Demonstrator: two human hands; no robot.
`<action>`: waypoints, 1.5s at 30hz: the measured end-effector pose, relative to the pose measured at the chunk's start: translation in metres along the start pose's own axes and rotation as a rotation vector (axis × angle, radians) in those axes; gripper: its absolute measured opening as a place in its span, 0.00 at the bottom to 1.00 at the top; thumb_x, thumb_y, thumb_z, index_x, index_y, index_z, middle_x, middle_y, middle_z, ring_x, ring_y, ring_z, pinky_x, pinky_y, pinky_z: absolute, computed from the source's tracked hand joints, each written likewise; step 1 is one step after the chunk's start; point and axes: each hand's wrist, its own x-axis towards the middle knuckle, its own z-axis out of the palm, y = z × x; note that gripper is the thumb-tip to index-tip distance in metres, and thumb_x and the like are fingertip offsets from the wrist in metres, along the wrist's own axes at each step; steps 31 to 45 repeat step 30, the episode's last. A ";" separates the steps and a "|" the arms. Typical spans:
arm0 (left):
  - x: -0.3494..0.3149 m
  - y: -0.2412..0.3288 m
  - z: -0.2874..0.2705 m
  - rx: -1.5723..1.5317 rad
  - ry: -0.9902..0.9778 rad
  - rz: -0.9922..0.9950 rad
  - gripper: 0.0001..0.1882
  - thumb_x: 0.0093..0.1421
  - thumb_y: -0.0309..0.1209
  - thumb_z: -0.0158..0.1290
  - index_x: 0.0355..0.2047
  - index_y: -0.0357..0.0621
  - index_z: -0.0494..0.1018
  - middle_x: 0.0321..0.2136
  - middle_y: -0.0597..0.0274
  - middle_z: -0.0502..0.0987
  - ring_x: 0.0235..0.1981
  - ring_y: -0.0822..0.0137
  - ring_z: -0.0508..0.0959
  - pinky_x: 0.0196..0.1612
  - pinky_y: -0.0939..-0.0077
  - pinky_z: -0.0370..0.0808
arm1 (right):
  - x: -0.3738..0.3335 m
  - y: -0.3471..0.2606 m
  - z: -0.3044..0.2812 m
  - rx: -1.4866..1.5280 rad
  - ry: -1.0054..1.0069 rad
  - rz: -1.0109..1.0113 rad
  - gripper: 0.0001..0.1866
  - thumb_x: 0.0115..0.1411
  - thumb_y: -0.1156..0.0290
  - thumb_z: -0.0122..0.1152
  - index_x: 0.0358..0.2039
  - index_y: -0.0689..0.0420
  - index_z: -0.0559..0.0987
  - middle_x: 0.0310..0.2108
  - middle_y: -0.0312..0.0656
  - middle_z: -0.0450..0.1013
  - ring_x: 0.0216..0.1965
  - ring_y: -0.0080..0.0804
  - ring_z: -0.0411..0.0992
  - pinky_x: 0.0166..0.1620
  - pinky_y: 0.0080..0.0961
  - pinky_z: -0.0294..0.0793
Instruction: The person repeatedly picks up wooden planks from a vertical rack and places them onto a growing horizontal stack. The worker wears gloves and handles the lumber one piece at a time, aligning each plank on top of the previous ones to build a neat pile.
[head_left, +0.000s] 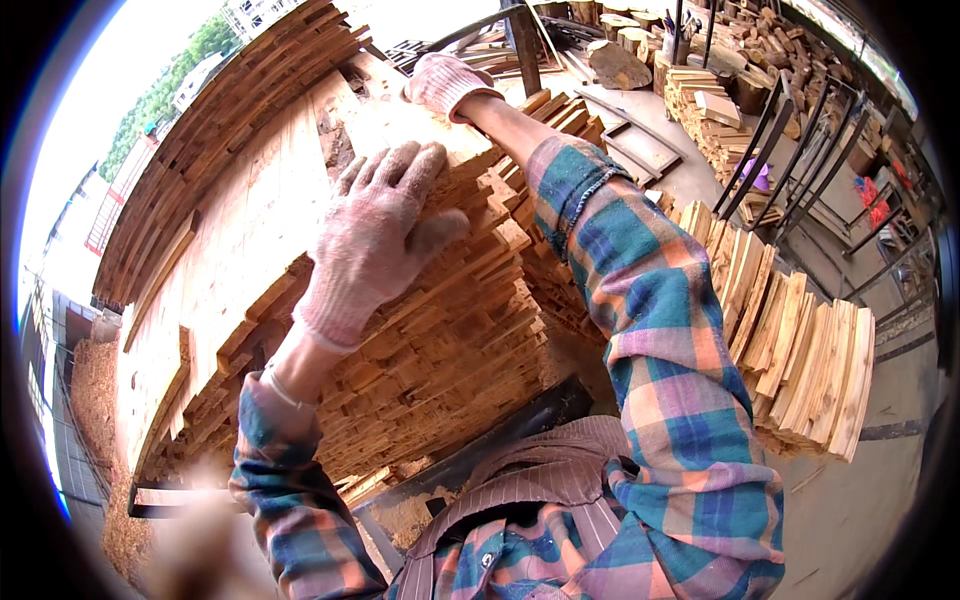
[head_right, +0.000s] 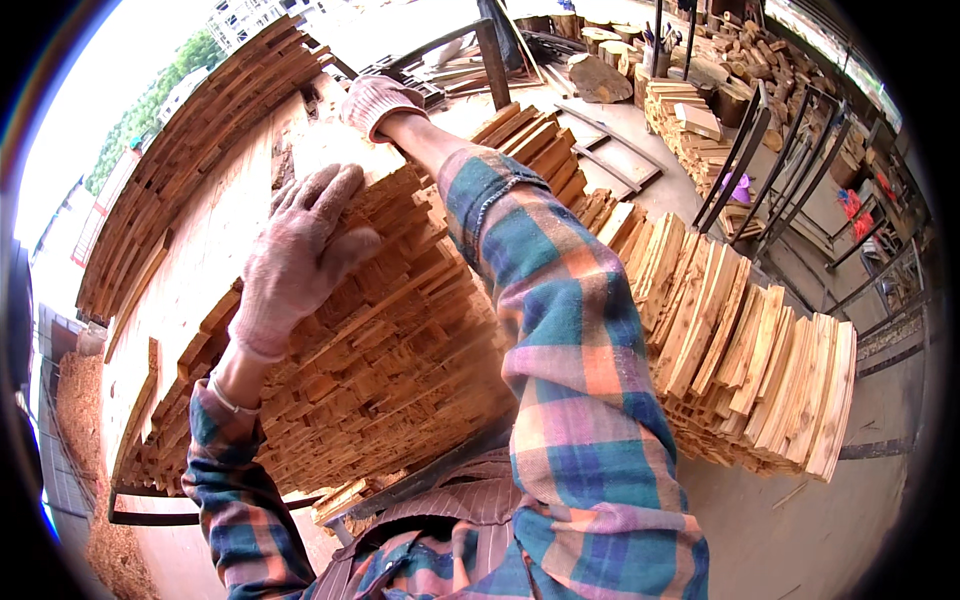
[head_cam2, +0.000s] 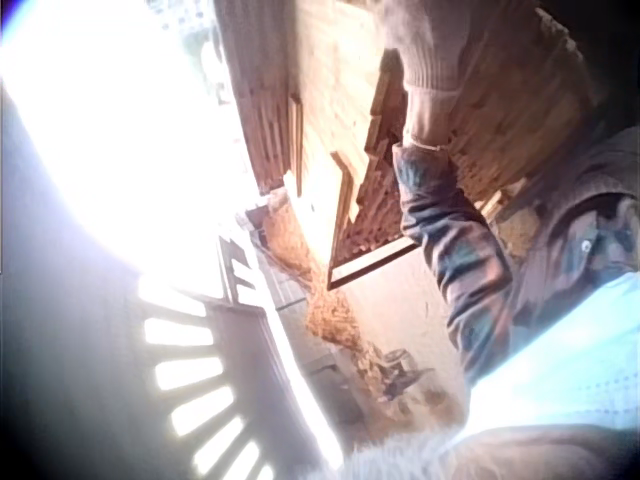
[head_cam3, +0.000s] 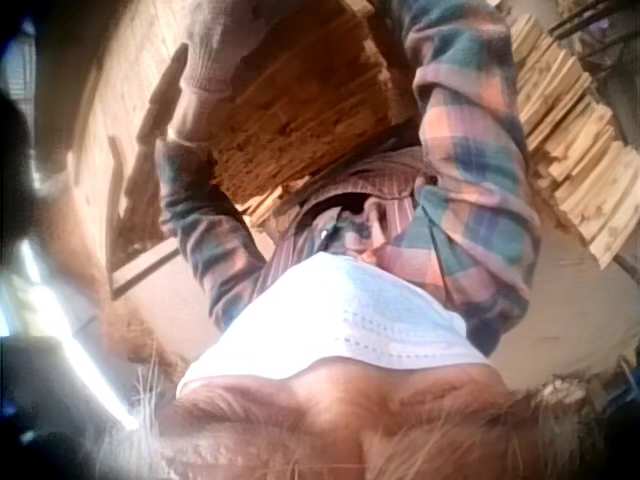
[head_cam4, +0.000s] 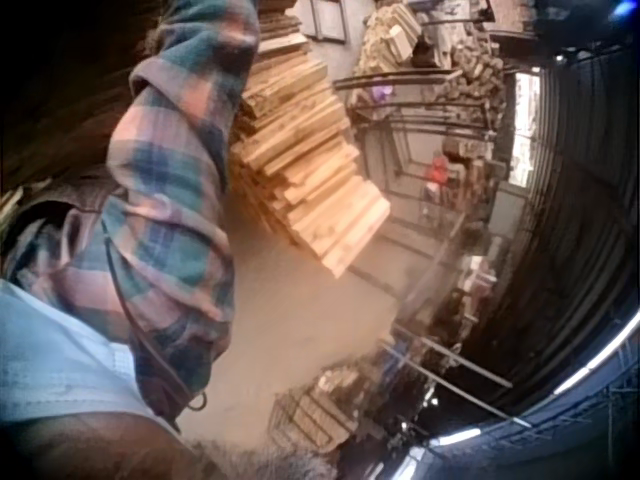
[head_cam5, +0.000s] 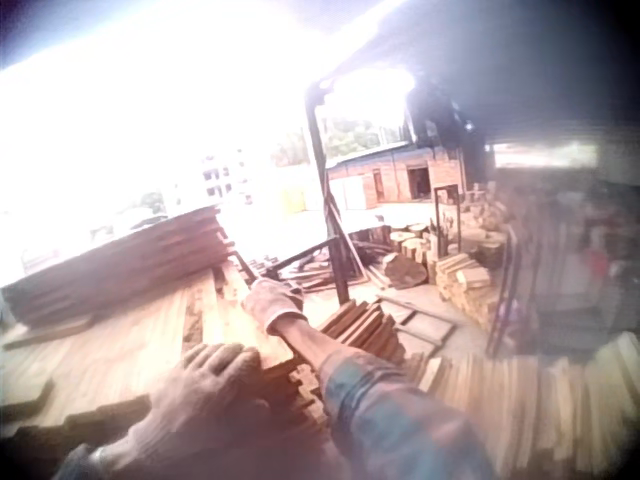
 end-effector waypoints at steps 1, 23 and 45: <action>-0.002 -0.002 0.008 0.003 0.029 -0.011 0.27 0.60 0.46 0.53 0.52 0.40 0.70 0.50 0.49 0.73 0.52 0.51 0.73 0.55 0.58 0.68 | 0.001 -0.004 -0.006 -0.010 -0.055 -0.035 0.17 0.57 0.62 0.50 0.23 0.58 0.82 0.21 0.49 0.76 0.25 0.40 0.77 0.31 0.34 0.77; -0.004 0.002 0.011 0.145 0.024 -0.201 0.26 0.53 0.41 0.57 0.49 0.38 0.69 0.47 0.51 0.74 0.49 0.54 0.74 0.52 0.58 0.70 | -0.018 0.006 -0.034 0.351 -0.017 -0.094 0.13 0.60 0.51 0.53 0.32 0.41 0.83 0.27 0.45 0.77 0.27 0.40 0.77 0.32 0.38 0.74; 0.004 0.011 0.020 0.113 0.078 -0.139 0.23 0.52 0.33 0.53 0.48 0.37 0.69 0.45 0.52 0.73 0.48 0.56 0.74 0.51 0.60 0.69 | -0.022 0.041 0.009 0.164 0.001 -0.096 0.11 0.63 0.61 0.50 0.35 0.50 0.80 0.34 0.40 0.76 0.34 0.34 0.76 0.35 0.27 0.75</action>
